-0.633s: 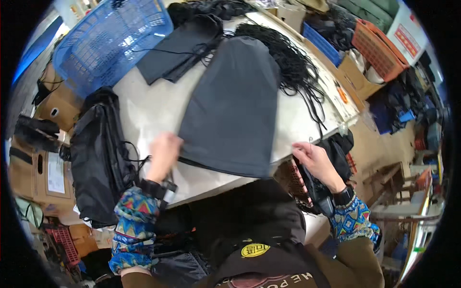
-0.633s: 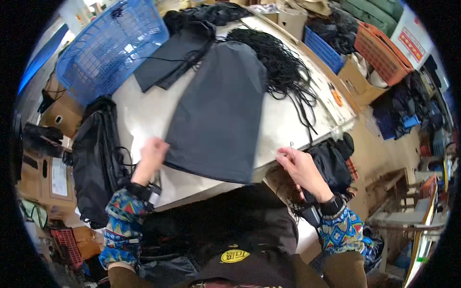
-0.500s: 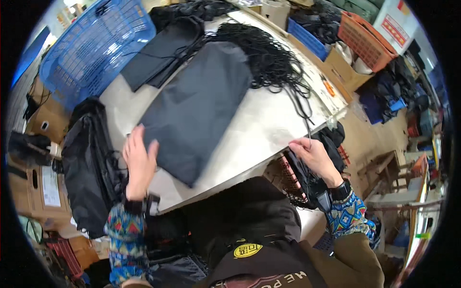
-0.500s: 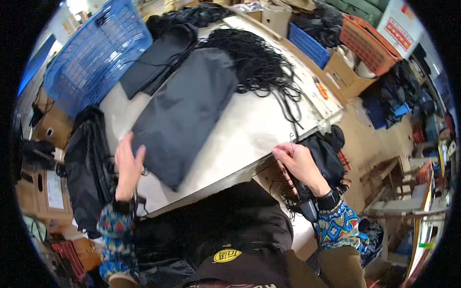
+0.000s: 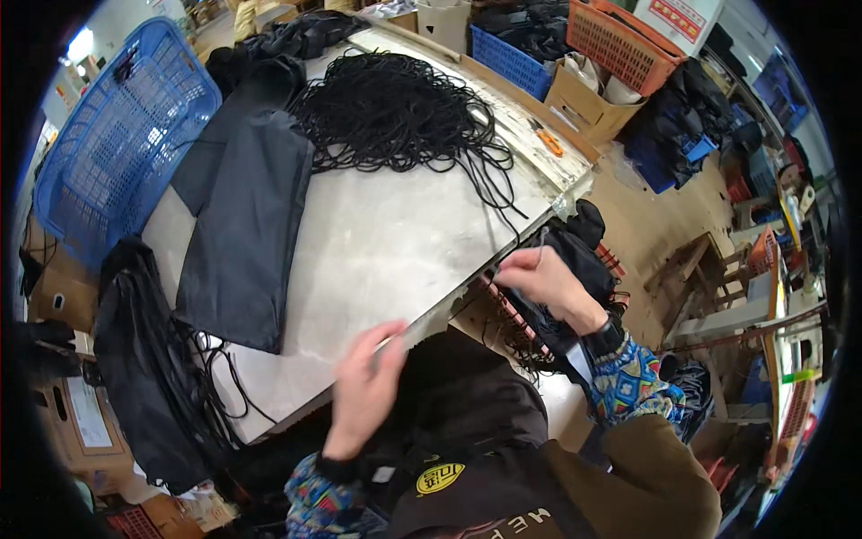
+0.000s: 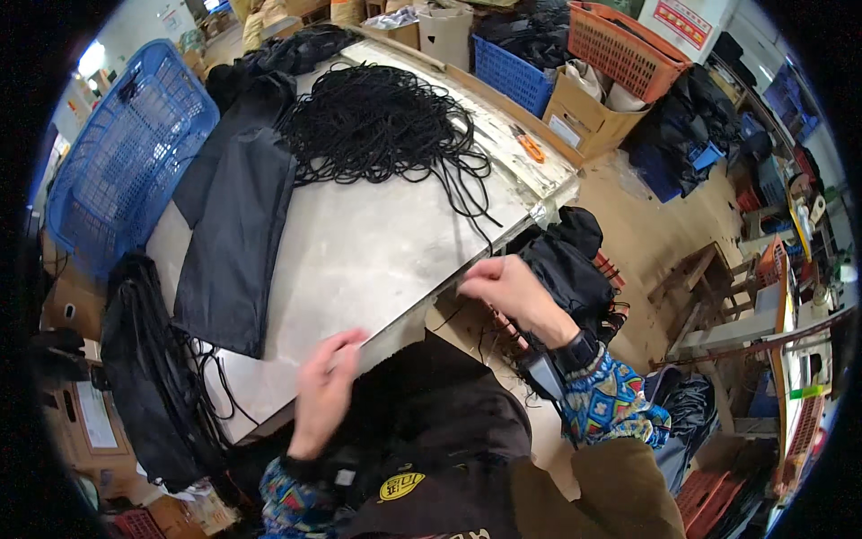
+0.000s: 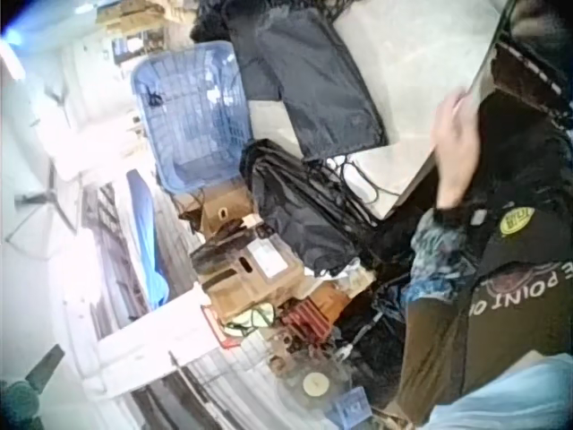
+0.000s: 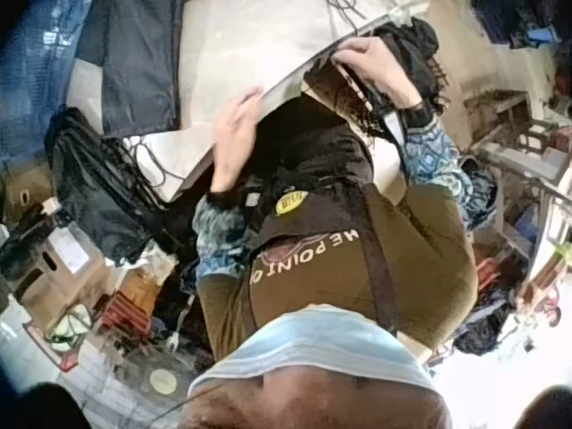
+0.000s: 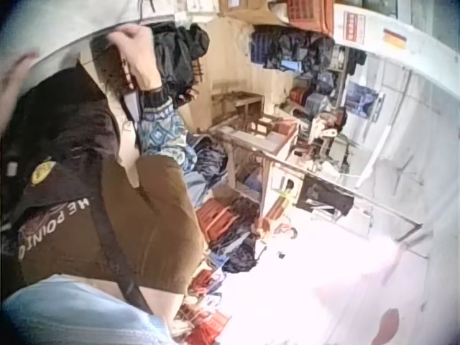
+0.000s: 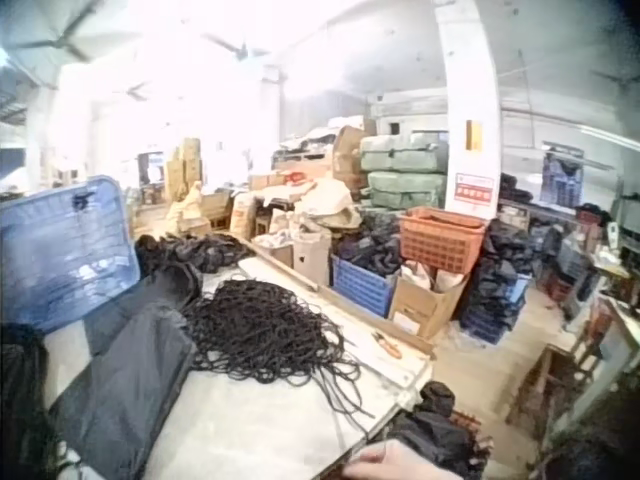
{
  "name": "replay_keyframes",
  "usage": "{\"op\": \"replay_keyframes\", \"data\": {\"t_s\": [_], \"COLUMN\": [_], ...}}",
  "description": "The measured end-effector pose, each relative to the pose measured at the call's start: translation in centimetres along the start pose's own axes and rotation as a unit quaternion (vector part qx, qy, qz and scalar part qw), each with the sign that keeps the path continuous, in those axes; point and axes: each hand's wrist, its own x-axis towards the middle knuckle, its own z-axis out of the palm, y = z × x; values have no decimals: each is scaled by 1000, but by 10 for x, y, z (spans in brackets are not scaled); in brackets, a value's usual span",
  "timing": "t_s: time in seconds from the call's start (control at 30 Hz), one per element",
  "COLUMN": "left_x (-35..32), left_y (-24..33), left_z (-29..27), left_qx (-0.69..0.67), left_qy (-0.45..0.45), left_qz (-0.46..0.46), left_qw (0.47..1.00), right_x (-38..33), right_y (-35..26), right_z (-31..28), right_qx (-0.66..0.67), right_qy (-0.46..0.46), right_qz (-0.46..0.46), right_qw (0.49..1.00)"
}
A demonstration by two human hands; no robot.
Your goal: The person uses a metal hook tool to thread black drawstrings through the hems of black fabric bags. They repeatedly pull the strings through the channels, adjust the bags, and stack the finished units on a table in a workshop setting.
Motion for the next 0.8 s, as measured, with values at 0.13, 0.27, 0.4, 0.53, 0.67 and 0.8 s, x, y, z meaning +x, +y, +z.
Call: {"op": "replay_keyframes", "data": {"t_s": [0.13, 0.27, 0.4, 0.53, 0.67, 0.8], "left_x": [9, -5, -12, -7, -5, -17], "left_y": [28, 33, 23, 22, 3, 10], "left_z": [52, -6, -34, 14, 8, -48], "left_qx": [-338, -237, -186, -72, 121, 21], "left_qy": [-122, -77, -26, 36, 33, 124], "left_qz": [-100, -172, -129, 80, 261, 212], "left_qw": [928, 953, 974, 994, 957, 969], "right_x": [-26, -21, -36, -48, -53, -53], "right_y": [-51, -41, -52, -63, -69, -47], "right_z": [31, -6, 14, 61, 65, 56], "right_qx": [79, 136, 137, 76, 138, 291], "right_qy": [-126, 17, -97, -248, -291, -276], "right_qz": [-50, -1, 13, -72, -23, 41], "right_qw": [988, 991, 986, 963, 946, 915]}}
